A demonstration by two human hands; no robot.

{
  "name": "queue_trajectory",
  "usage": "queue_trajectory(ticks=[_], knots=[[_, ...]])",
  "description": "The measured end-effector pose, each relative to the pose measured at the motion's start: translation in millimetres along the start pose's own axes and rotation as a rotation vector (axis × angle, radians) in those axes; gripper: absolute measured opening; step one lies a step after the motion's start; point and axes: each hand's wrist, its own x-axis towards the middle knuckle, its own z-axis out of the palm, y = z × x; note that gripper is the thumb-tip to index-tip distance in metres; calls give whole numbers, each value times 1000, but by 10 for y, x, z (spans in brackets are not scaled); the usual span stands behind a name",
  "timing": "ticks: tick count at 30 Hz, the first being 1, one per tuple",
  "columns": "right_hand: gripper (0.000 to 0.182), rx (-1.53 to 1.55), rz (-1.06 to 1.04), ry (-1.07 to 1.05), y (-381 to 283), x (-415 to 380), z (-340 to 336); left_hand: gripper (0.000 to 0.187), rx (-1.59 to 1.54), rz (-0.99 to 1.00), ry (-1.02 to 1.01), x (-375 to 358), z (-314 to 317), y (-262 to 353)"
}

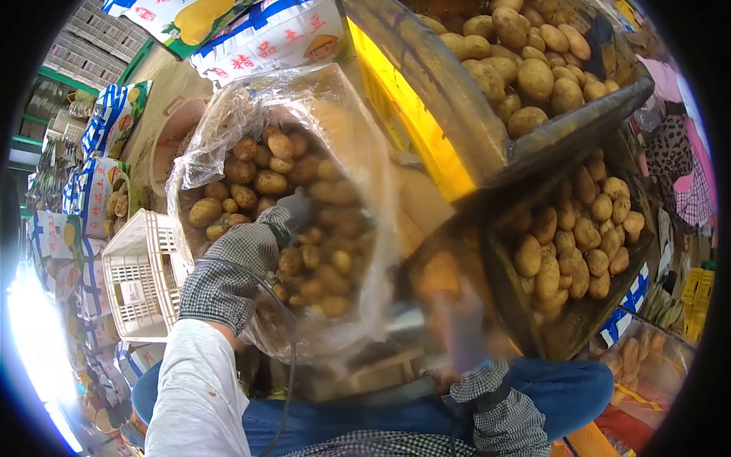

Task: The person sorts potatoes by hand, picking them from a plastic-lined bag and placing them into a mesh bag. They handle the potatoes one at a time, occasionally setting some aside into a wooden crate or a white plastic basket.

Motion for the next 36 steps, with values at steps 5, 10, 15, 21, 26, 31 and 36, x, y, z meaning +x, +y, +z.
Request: queue_trajectory(ticks=[5, 10, 15, 21, 26, 31, 36], knots=[[22, 489, -31, -153, 139, 127, -122, 52, -92, -84, -136, -404, -386, 80], [18, 482, -267, -142, 74, 86, -149, 59, -1033, 318, 129, -1299, -1085, 213], [38, 364, -451, -303, -299, -288, 83, 65, -1645, 487, 67, -2476, -1834, 1252], [50, 337, -611, -238, -18, -226, 79, 61, -1547, 372, 209, -2625, -1150, 2259], [39, 400, -410, -290, -121, -348, -131, 59, -1438, 608, 322, -2693, -927, 2342], [44, 15, -862, -397, 40, -440, -19, 48, -1849, 359, 376, -3022, -990, 2310], [45, 349, -236, -560, -64, -604, -87, 44, -1764, 497, 637, -3278, -1090, 2369]])
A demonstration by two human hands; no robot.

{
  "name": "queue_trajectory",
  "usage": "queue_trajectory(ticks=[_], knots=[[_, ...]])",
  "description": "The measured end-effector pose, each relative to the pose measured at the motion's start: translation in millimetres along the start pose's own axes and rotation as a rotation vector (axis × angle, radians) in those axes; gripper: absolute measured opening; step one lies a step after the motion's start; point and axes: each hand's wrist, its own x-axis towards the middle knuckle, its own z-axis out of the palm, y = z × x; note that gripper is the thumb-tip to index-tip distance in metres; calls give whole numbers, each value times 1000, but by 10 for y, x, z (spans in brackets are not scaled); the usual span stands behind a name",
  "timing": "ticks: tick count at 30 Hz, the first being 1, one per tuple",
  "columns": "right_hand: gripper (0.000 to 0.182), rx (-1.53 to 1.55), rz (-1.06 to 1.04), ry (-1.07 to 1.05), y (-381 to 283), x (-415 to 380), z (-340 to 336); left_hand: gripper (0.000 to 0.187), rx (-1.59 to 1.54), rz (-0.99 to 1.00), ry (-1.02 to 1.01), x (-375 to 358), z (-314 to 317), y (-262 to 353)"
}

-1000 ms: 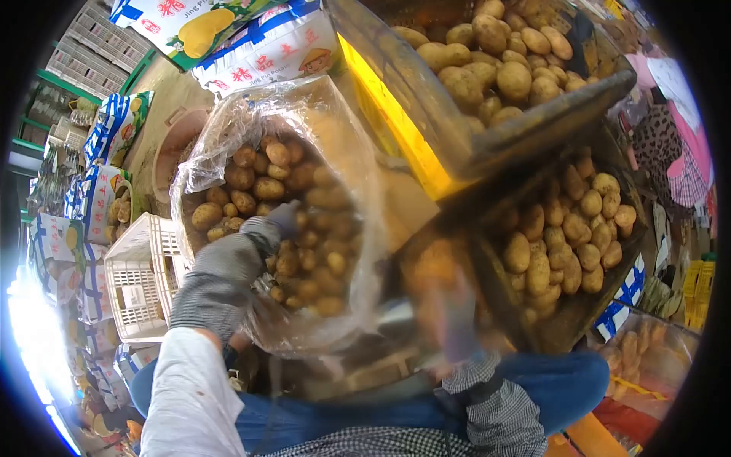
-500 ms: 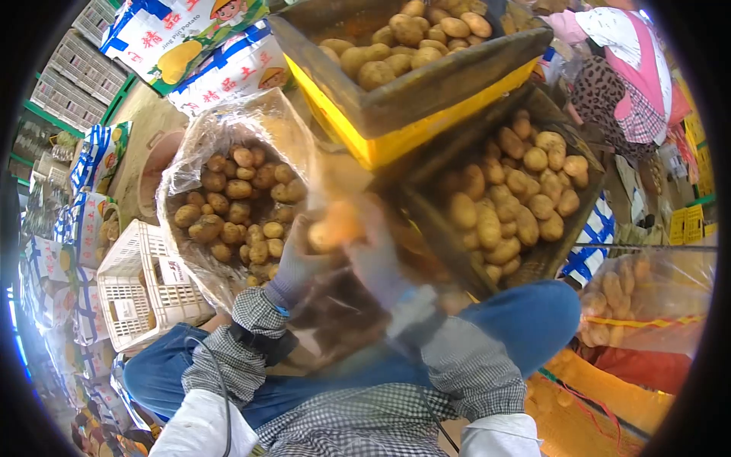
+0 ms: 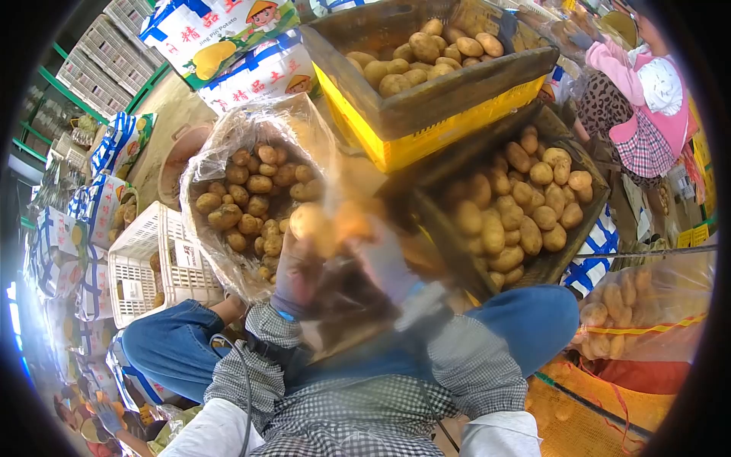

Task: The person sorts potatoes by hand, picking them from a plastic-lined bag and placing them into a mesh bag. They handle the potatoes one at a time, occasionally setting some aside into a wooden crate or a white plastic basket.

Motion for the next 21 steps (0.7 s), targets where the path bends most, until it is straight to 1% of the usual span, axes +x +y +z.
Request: queue_trajectory(ticks=[1, 3, 4, 6, 7, 8, 9, 10, 11, 12, 13, 14, 16, 17, 18, 19, 20, 21], knots=[[44, -183, -204, -34, 69, -7, 7, 44, 155, 98, -105, 11, -32, 16], [42, -553, -617, -105, 322, 8, -10, 43, 406, 204, -151, 53, -109, -88], [44, -429, -504, -37, 348, 1, 23, 41, 504, 209, -93, 113, -137, -186], [45, -210, -337, 147, 176, -30, 76, 41, 627, 183, -84, 88, -148, -199], [45, -99, -252, 240, 74, -46, 108, 44, 651, 152, -135, 27, 8, 213], [49, 62, -219, 134, 33, -50, 77, 44, 490, 76, -134, 8, 69, 262], [49, -155, -364, 84, 153, -58, 35, 44, 329, 3, -122, -10, 130, 312], [48, -374, -503, 33, 345, -72, -4, 41, -18, -120, -53, -20, 145, 49], [48, -598, -638, -23, 487, -70, -84, 39, 162, -70, -80, -25, 79, -154], [45, -873, -917, -25, 357, -38, -75, 38, 349, -15, -98, -28, 16, -351], [43, -829, -814, 11, 305, -47, -56, 37, 528, 41, -107, 17, 66, -275], [41, -783, -707, 45, 287, -71, -34, 38, 736, 84, -259, -29, 53, -144], [37, -663, -522, 135, 260, -7, -94, 44, 966, 290, -325, -34, 58, -36], [36, -589, -440, 188, 257, 82, -178, 46, 988, 448, -233, -61, -25, -219], [35, -510, -358, 237, 267, 141, -219, 48, 887, 420, -186, -83, -65, -236], [34, -309, -308, 225, 178, 93, -115, 49, 783, 398, -140, -95, -83, -209], [33, -111, -254, 208, 79, 11, -12, 51, 553, 192, -133, -128, -86, -159], [33, 79, -192, 186, 16, -36, 61, 51, 441, 73, -147, -124, -119, -158]])
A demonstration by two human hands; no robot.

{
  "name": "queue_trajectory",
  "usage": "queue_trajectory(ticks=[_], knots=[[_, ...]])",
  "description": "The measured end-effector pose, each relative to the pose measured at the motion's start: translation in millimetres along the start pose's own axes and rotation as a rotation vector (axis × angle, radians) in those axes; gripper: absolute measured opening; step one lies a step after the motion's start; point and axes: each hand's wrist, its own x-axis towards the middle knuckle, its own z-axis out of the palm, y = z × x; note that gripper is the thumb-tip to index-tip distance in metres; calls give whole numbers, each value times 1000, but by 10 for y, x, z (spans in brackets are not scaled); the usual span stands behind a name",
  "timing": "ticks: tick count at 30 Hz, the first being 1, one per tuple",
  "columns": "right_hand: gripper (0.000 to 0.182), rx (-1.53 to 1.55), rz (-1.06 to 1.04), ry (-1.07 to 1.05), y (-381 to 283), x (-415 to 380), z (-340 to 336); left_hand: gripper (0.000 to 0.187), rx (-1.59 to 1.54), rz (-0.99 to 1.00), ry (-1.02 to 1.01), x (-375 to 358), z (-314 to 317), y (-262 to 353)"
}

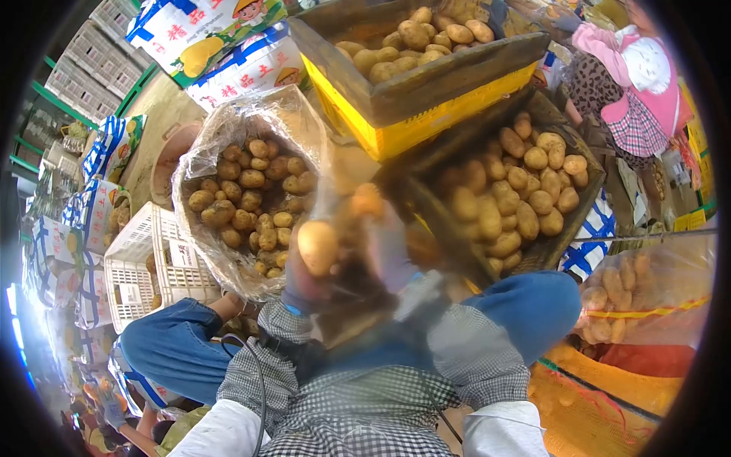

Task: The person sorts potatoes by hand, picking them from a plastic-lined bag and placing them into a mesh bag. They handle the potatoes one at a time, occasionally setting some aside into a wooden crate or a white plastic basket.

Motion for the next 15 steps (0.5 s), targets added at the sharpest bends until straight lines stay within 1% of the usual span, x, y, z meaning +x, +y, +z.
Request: queue_trajectory(ticks=[1, 2, 4, 5, 6, 7, 8, 9, 11, 12, 13, 15], knots=[[30, 26, -50, -52, 53, 61, -22, 52, -119, -107, -21, -5, -30, -15], [30, 11, -42, -137, 55, 43, 19, 52, -108, -133, -64, 28, -72, -145], [30, -17, -26, -292, 6, -97, 116, 51, -440, -128, -157, 124, -73, -81], [28, -258, -141, -306, 127, -32, 24, 51, -783, -89, -204, 175, 13, 13], [27, -497, -260, -297, 248, 34, -70, 51, -1096, -225, -240, 128, 7, -204], [25, -436, -98, -185, 192, 54, -49, 52, -1403, -382, -240, 119, -4, -307], [23, -372, 58, -75, 121, 55, -17, 52, -979, -219, -164, -8, 34, -349], [20, -195, 90, 35, -57, 13, 72, 52, -553, -47, -89, -41, 64, -195], [20, 208, 111, 29, 71, 253, -143, 53, -578, -32, -18, 302, 43, -14], [21, 407, 134, 20, 133, 292, -232, 53, -1026, -231, -44, 496, -46, 35], [22, 54, -16, 161, 152, 242, -190, 54, -1468, -449, -75, 675, -110, 170], [24, -86, -45, 191, 128, 234, -120, 57, -1297, -254, -106, 1132, -164, 557]])
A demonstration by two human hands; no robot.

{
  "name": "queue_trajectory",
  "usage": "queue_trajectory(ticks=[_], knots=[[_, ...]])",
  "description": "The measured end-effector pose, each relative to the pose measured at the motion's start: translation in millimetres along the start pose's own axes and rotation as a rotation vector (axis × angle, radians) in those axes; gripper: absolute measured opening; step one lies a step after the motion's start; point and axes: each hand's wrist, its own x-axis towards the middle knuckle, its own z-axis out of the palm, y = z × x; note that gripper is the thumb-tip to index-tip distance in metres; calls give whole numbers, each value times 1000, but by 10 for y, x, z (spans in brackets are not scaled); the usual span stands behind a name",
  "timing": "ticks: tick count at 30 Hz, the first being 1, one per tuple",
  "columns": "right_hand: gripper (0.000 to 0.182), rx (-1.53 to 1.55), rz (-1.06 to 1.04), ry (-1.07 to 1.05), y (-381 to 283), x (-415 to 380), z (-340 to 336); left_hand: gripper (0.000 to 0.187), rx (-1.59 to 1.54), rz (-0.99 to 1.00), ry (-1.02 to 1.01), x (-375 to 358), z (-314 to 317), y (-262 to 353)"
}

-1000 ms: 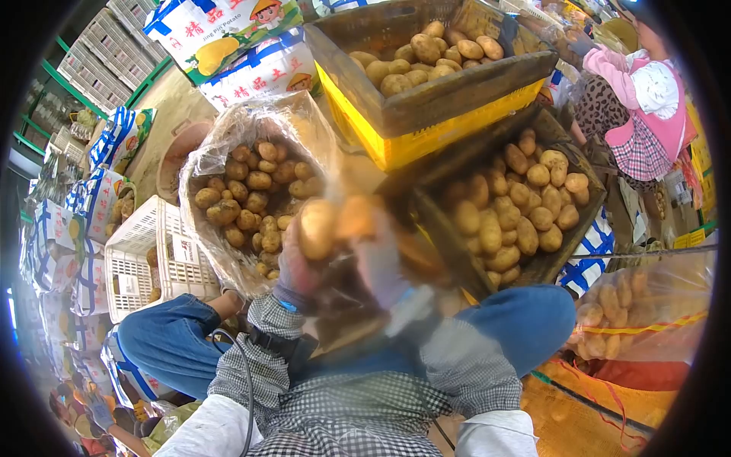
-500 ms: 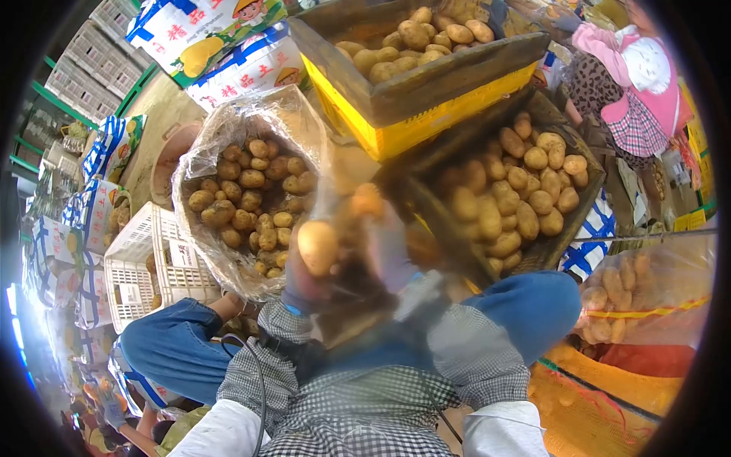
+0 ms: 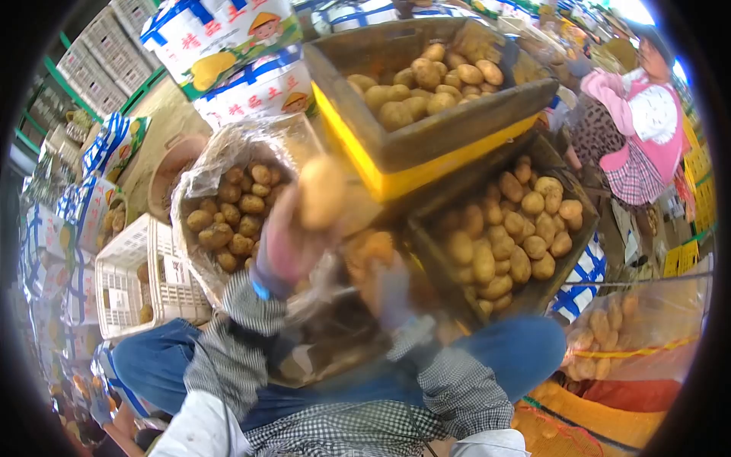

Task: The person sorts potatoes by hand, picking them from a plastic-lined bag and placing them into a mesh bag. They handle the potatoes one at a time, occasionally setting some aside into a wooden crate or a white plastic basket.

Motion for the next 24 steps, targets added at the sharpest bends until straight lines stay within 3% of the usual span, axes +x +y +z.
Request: queue_trajectory(ticks=[2, 5, 7, 10, 11, 14, 16, 19, 20, 23, 24], knots=[[26, -143, -66, -85, 136, 1, -42, 56, -191, -24, -185, 428, 364, 343], [25, -65, 53, -15, 48, 18, -85, 63, 29, -76, -298, 965, 326, 913], [27, -105, 61, 54, 70, 53, -129, 65, 300, 46, -137, 1102, 259, 1239], [33, -263, -76, -31, 317, 106, -363, 48, 968, 158, 180, 1318, -727, 1627], [35, -291, -120, -71, 381, 100, -400, 39, 1322, -74, 371, 1441, -1277, 1855], [37, -268, 75, -15, 387, 136, -322, 42, 2169, -435, 412, 1156, -2680, 1700], [34, -235, 211, 34, 109, 93, -49, 43, 2391, -533, 605, 884, -2799, 1332], [17, -264, 217, 109, 98, 168, 81, 46, 2669, -563, 599, 866, -3375, 1131], [18, -153, 306, 149, 131, 211, 45, 44, 2689, -627, 714, 942, -3479, 1071], [22, -18, 427, 182, 157, 257, -6, 44, 2546, -465, 711, 953, -3529, 1100], [22, -112, 378, 131, 94, 203, 84, 51, 2505, -479, 590, 921, -3621, 1221]])
